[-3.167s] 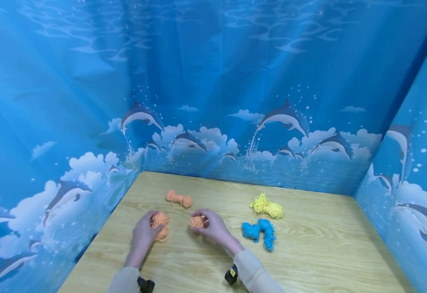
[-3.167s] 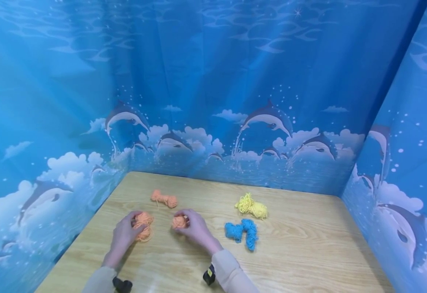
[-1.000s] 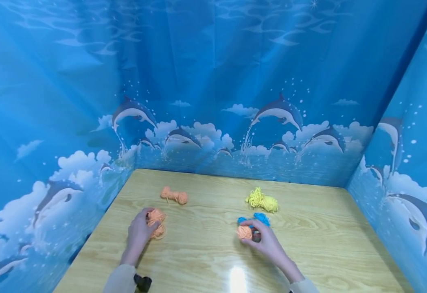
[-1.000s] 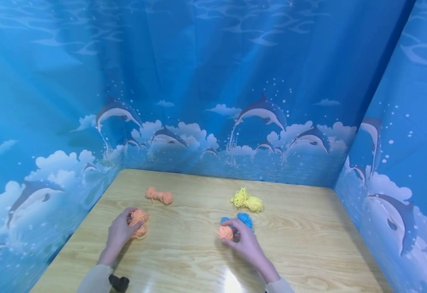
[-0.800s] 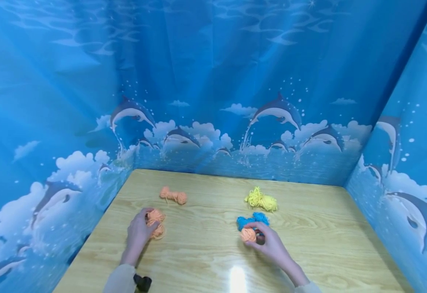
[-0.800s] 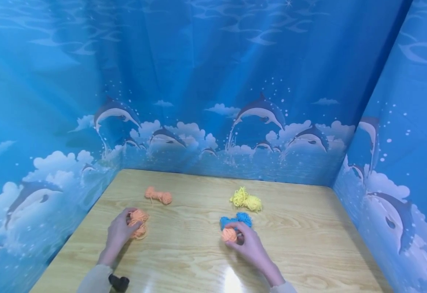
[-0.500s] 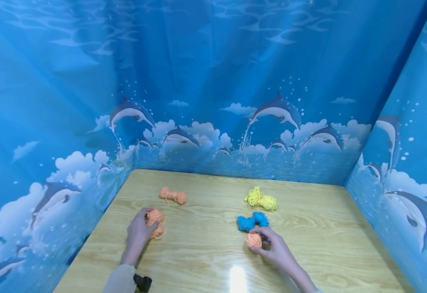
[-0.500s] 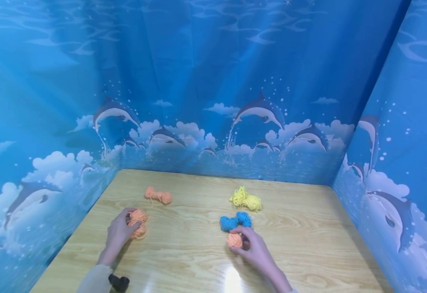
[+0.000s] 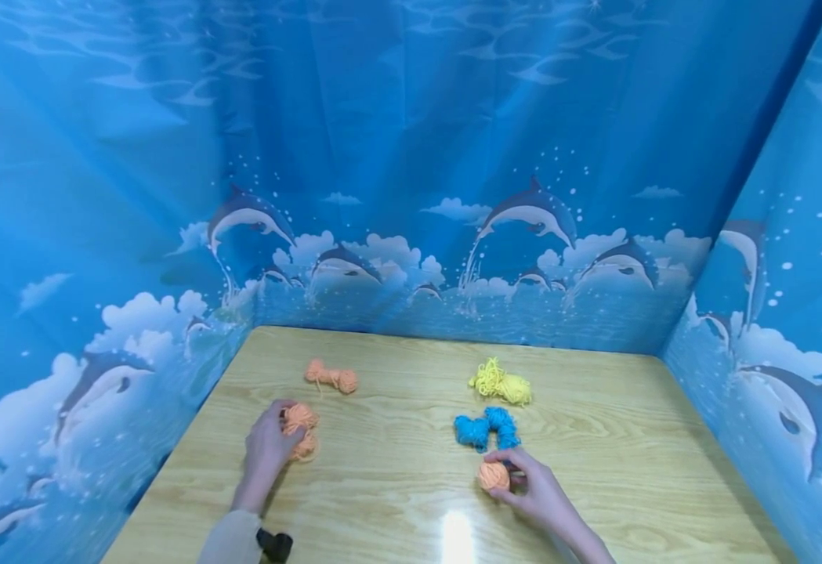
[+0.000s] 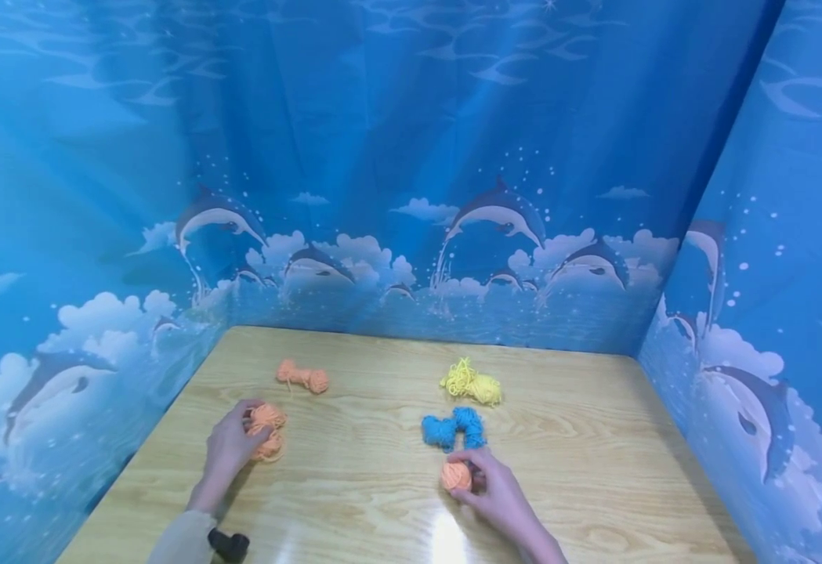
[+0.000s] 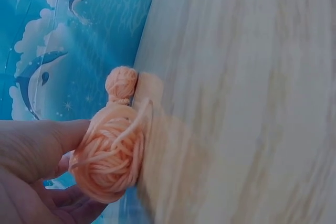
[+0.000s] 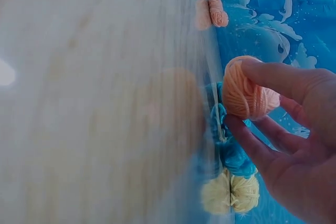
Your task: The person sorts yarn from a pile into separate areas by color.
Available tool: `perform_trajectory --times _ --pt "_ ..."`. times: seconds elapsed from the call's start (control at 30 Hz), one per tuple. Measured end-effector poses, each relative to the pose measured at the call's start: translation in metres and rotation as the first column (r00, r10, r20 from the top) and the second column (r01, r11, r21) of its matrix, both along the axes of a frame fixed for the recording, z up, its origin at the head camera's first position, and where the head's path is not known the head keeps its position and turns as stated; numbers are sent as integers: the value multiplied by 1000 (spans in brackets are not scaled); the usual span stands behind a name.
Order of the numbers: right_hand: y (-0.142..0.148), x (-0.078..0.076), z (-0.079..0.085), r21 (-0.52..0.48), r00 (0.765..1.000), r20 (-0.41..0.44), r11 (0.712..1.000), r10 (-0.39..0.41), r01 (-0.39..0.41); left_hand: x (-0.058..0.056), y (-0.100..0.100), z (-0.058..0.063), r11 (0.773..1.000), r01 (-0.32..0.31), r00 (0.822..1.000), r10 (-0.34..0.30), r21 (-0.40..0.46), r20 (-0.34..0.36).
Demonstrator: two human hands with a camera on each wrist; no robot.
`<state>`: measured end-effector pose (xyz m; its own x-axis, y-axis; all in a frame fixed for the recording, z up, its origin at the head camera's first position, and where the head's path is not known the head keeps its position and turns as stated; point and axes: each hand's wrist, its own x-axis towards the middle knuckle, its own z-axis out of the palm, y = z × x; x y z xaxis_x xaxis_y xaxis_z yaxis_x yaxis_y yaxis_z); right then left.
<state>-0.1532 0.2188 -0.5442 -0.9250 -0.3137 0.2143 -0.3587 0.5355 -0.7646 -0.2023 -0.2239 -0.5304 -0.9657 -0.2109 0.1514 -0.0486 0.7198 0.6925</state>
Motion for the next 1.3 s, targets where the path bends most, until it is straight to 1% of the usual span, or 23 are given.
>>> perform_trajectory --times 0.1,0.33,0.53,0.7,0.8,1.0,1.3 --pt "2 2 -1 -14 1000 -1 1000 12 -12 0 4 2 1000 11 1000 -11 21 4" --pt "6 5 -2 -42 999 39 999 24 -22 -3 23 6 997 52 998 -50 61 -33" --pt "9 7 -2 -37 998 45 998 46 -44 -6 40 7 988 78 997 -77 132 -17" --pt "12 8 0 -20 996 63 998 62 -60 -6 51 12 977 119 993 -118 175 -16" --pt "14 8 0 -17 996 64 998 68 -67 -6 59 15 971 128 992 -127 201 -19" --pt "15 9 0 -8 996 50 997 76 -75 -5 68 16 959 155 987 -140 239 -77" --pt "12 8 3 -10 996 62 998 66 -65 -3 76 16 925 232 972 -205 301 -118"
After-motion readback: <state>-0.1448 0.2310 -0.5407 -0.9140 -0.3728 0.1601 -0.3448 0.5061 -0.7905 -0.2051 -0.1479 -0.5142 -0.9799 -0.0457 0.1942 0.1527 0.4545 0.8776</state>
